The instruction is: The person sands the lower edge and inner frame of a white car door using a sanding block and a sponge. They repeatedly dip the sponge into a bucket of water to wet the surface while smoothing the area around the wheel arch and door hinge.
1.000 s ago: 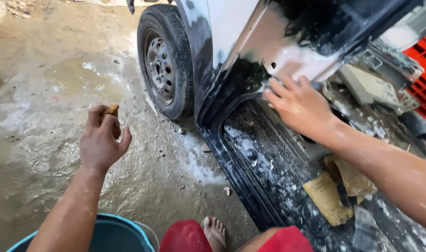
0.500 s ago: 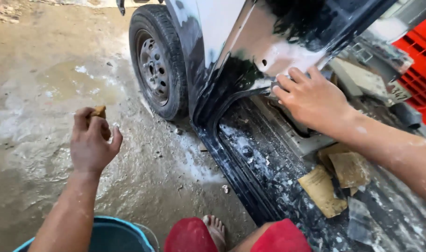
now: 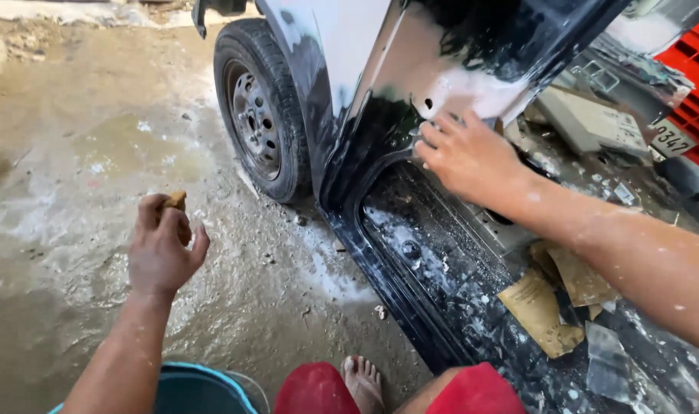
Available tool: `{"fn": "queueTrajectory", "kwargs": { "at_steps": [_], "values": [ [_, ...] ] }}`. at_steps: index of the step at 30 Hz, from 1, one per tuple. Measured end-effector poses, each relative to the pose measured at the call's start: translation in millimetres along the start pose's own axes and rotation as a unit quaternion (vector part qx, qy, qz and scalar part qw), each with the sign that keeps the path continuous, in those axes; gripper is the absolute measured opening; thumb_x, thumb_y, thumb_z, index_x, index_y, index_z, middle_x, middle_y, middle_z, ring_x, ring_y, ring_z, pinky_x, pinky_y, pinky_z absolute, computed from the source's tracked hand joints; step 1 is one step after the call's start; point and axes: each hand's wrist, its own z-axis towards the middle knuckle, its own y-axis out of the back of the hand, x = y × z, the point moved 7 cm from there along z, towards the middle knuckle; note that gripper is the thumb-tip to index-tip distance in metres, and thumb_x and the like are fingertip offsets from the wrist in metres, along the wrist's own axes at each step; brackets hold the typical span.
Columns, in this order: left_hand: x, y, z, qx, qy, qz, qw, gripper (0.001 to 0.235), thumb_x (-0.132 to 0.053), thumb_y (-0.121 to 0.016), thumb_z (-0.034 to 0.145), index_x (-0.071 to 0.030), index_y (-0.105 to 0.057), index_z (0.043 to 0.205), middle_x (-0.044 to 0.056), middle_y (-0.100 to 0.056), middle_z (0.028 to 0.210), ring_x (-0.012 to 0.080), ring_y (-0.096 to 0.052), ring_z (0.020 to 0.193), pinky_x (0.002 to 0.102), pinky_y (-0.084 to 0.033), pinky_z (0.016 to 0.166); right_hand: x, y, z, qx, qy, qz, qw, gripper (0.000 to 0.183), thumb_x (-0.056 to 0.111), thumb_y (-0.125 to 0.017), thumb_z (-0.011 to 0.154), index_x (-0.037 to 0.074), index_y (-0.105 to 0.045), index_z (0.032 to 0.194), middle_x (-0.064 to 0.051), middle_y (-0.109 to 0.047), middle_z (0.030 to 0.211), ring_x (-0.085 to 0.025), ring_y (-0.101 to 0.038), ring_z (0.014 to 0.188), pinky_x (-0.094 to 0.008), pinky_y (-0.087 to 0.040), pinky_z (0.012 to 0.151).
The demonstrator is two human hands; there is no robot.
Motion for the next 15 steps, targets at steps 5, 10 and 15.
{"fn": "queueTrajectory", "kwargs": {
  "at_steps": [5, 10, 15],
  "values": [
    [-7, 10, 8, -0.010, 0.026, -0.028, 0.999, 0.028, -0.026, -0.079, 0.080, -0.013, -0.054, 0.081, 0.004, -0.053, 0.133, 0.0336, -0.069, 0.106, 0.039, -0.057, 0.082, -15, 53, -19, 0.031, 0.019, -0.063, 0.997, 0.020, 0.028, -0.061, 0.086, 0.015, -0.069, 0.100, -0.008, -0.067, 0.102, -0.028, -0.060, 0.099, -0.041, -0.045, 0.076],
    [2, 10, 1, -0.016, 0.017, 0.000, 1.000, 0.028, -0.028, -0.080, 0.077, -0.014, -0.055, 0.080, 0.003, -0.055, 0.131, 0.0312, -0.070, 0.104, 0.036, -0.057, 0.083, 9, 28, 2, -0.033, 0.012, -0.051, 0.998, 0.015, 0.019, -0.063, 0.081, 0.012, -0.068, 0.094, -0.011, -0.064, 0.096, -0.029, -0.058, 0.095, -0.042, -0.043, 0.077],
    [0, 0, 0, -0.027, 0.013, 0.002, 1.000, 0.028, -0.028, -0.080, 0.076, -0.016, -0.056, 0.082, 0.003, -0.056, 0.131, 0.0329, -0.070, 0.100, 0.038, -0.057, 0.082, -13, 64, -21, 0.036, 0.013, -0.088, 0.995, 0.024, 0.031, -0.067, 0.081, 0.014, -0.067, 0.099, -0.008, -0.063, 0.097, -0.029, -0.057, 0.097, -0.042, -0.045, 0.075]
  ]
}}
